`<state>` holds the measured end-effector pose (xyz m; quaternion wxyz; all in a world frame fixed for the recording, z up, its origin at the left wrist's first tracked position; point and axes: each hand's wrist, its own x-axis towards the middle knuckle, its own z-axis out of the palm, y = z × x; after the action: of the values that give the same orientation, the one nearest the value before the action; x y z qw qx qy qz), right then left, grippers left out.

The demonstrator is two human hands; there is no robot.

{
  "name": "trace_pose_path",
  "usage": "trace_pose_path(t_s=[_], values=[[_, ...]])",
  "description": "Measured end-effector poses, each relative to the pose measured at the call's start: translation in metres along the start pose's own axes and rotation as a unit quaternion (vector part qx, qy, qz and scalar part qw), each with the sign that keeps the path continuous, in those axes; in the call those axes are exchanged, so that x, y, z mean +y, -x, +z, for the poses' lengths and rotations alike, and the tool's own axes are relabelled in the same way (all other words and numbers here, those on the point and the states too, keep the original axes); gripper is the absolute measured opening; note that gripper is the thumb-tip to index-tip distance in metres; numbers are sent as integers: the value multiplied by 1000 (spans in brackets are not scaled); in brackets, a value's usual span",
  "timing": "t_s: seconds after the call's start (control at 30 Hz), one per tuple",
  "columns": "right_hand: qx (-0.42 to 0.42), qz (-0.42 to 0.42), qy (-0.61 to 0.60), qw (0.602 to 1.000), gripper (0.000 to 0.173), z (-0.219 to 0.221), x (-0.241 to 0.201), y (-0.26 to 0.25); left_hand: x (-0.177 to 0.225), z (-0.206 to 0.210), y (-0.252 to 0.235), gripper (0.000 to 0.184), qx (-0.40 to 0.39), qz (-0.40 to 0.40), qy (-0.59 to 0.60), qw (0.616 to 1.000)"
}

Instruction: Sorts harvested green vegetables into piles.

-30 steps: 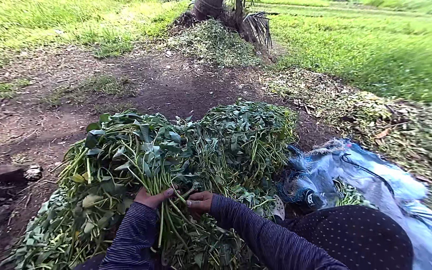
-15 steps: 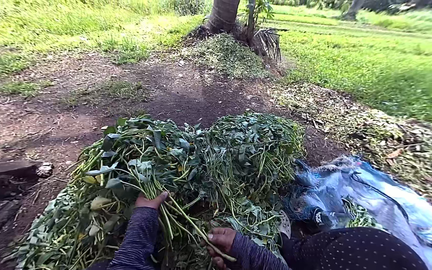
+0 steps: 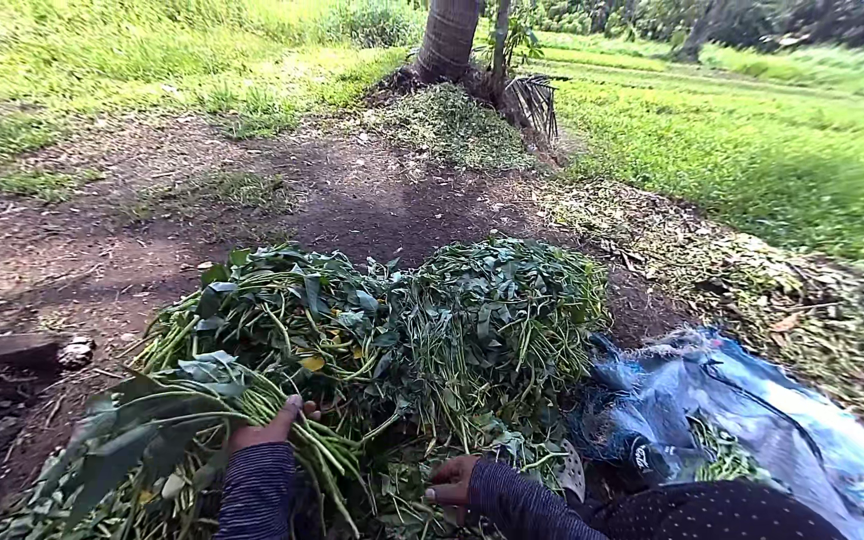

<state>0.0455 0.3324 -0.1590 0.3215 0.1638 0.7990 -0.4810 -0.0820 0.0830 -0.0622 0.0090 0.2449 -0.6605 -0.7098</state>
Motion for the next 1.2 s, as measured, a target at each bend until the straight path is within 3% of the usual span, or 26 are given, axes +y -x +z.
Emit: trace_pose_path(t_s=[0.07,0.17,0.27,0.5,0.63,0.7,0.87,0.97,1.03,1.2], values=[[56,-41,93,993,50,-12,-2,-25,-11,4,-5,60,-25,-9,-8,1000],[144,40,131,980,50,-41,-19,-68,-24,13,-8,51,-74,-41,-13,996],[142,94,171,970,51,-39,-14,-103,-30,22,-8,57,-100,-93,-44,990],[170,2,-74,983,35,-67,-12,-76,-20,26,-4,62,-123,-131,-53,982],[151,57,108,981,49,-46,-9,-98,-20,37,7,62,-129,-141,-66,979],[151,90,142,974,51,-39,-2,-111,-22,35,9,62,-137,-137,-67,979],[182,-36,-76,980,41,-69,-36,-58,-22,14,1,68,-130,-117,-59,983],[152,-81,-282,944,27,-83,-72,-2,-24,16,-1,68,-117,-120,-61,984],[122,-79,-300,943,23,-78,-75,11,-24,23,2,66,-120,-125,-67,983],[89,-34,-239,966,24,-13,-33,-12,-43,38,17,69,-163,-159,-101,968]])
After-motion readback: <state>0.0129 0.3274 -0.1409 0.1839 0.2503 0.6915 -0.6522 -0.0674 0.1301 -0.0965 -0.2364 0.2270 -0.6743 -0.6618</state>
